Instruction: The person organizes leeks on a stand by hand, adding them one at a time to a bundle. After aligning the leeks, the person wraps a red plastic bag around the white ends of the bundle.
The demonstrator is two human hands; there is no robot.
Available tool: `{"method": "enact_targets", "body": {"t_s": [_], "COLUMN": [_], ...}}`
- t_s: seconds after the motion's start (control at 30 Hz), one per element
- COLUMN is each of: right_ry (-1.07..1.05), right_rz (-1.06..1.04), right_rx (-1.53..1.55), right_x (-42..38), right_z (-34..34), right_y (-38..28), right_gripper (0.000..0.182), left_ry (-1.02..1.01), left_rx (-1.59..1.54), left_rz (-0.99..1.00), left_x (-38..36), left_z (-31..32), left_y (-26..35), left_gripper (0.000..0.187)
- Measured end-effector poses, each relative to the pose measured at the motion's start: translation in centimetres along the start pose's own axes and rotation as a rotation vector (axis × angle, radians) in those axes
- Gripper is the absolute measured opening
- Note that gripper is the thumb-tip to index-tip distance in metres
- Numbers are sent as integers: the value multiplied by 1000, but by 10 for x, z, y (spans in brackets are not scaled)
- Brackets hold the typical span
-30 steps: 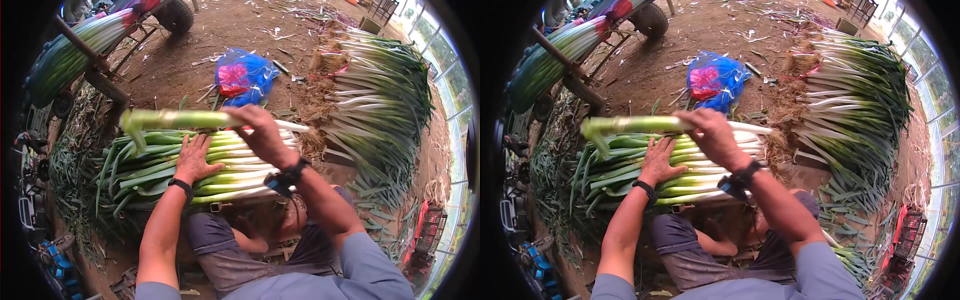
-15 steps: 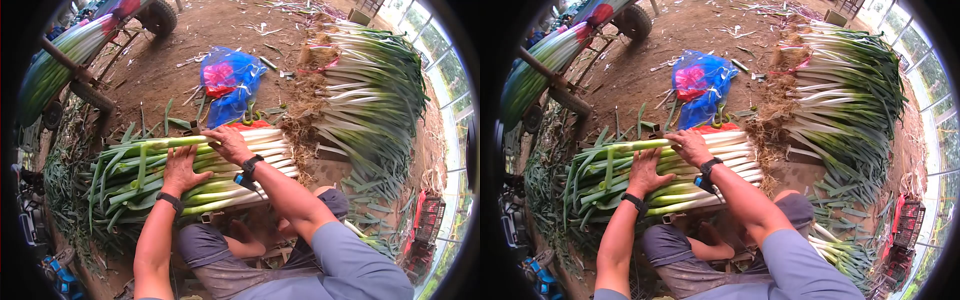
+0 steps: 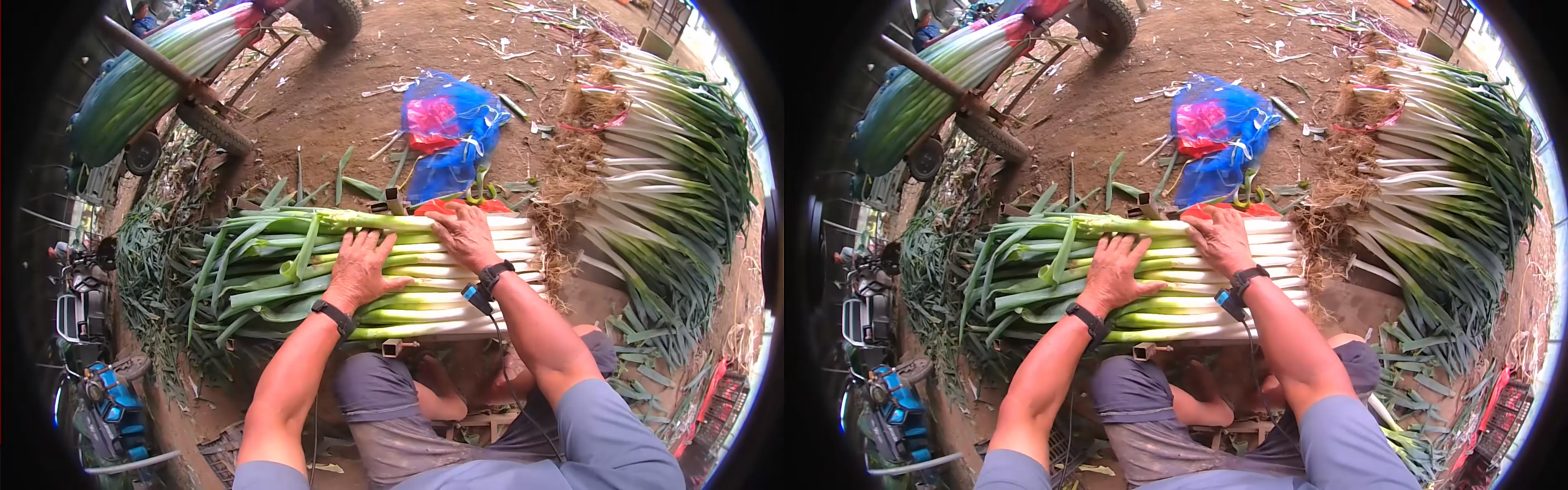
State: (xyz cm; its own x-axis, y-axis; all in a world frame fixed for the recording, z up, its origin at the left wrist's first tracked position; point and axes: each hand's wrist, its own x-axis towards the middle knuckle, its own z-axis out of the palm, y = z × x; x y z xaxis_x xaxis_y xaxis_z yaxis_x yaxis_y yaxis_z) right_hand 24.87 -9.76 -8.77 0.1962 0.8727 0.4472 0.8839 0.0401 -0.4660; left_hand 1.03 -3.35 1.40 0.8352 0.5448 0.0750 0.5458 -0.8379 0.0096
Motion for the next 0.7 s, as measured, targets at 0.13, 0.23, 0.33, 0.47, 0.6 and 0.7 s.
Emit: {"method": "enact_targets", "body": {"t_s": [0.13,0.23,0.33,0.47,0.6,0.7], "right_ry": [-195,-207,-232,-248,-203,-179], "right_rz": [94,58,22,201,164,171], "right_rx": [189,200,149,21,-52,-67], "right_x": [0,-1,-8,-24,-47,-35], "right_z": [-6,-2,-5,-33,-38,-30], "right_y": [1,5,9,16,26,35], "right_gripper": [34,36,39,40,40,41], "left_ry": [172,138,145,16,-44,-31], "left_rx": [29,91,162,115,105,79], "left_rz": [221,27,-66,-132,-131,-148], "left_x": [3,14,18,17,13,23], "left_z": [-6,-1,12,5,5,11], "left_y": [6,-4,-4,-1,0,-5], "left_gripper": [70,74,82,86,92,96]}}
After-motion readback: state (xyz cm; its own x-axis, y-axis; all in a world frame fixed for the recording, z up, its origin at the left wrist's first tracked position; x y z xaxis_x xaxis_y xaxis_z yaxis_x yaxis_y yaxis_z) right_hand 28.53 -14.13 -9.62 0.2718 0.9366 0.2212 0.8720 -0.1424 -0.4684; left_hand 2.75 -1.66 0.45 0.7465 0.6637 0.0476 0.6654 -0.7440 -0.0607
